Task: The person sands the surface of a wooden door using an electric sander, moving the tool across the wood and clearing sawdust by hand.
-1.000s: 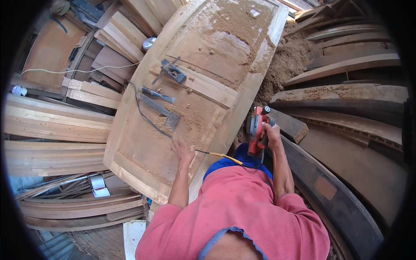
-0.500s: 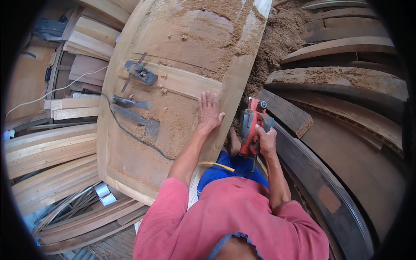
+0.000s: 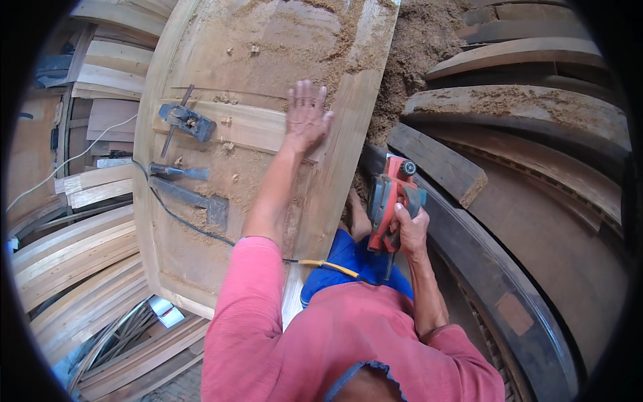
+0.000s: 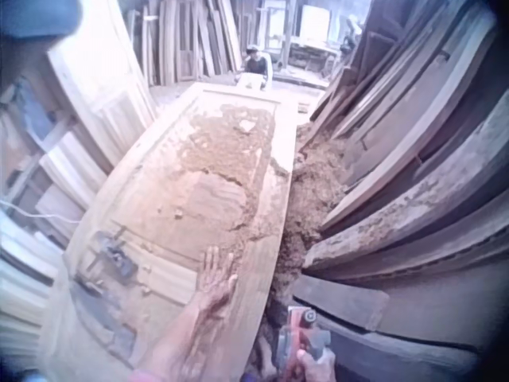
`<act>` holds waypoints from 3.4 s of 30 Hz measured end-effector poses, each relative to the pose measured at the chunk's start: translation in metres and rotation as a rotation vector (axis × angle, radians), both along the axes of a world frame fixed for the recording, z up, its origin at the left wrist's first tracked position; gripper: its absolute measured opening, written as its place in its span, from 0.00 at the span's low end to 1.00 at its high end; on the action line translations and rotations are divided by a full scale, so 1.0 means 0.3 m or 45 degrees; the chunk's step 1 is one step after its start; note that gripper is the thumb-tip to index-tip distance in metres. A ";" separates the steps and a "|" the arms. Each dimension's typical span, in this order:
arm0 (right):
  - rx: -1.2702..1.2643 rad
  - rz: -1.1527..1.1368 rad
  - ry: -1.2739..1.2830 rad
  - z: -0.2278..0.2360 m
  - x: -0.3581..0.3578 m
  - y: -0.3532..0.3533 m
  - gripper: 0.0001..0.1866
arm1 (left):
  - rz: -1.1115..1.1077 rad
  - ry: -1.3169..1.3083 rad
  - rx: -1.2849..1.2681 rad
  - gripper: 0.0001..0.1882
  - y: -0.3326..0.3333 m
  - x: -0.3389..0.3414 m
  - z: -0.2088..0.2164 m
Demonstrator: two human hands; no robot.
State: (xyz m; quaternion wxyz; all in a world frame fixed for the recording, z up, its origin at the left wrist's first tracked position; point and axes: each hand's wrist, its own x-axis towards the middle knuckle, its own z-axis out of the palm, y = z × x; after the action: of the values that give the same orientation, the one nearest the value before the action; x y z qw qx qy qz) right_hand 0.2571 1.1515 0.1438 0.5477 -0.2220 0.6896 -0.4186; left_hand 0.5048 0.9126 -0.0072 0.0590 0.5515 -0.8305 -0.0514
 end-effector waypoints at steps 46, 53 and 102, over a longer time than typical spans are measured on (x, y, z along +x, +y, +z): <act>-0.146 0.203 -0.155 -0.005 0.196 0.049 0.27 | 0.654 0.273 0.447 0.64 0.288 0.047 0.088; -0.144 0.176 -0.171 -0.010 0.191 0.047 0.28 | 0.720 0.252 0.404 0.56 0.275 0.072 0.054; -0.153 0.248 -0.087 -0.041 0.232 0.041 0.21 | 0.621 -0.005 -0.162 0.42 0.414 0.366 -0.009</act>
State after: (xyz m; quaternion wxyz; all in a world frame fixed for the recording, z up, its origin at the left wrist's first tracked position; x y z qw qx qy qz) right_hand 0.3266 1.1638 0.1314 0.5946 -0.3059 0.6194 -0.4113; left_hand 0.6146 1.0369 -0.0099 0.1024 0.7309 -0.6745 0.0178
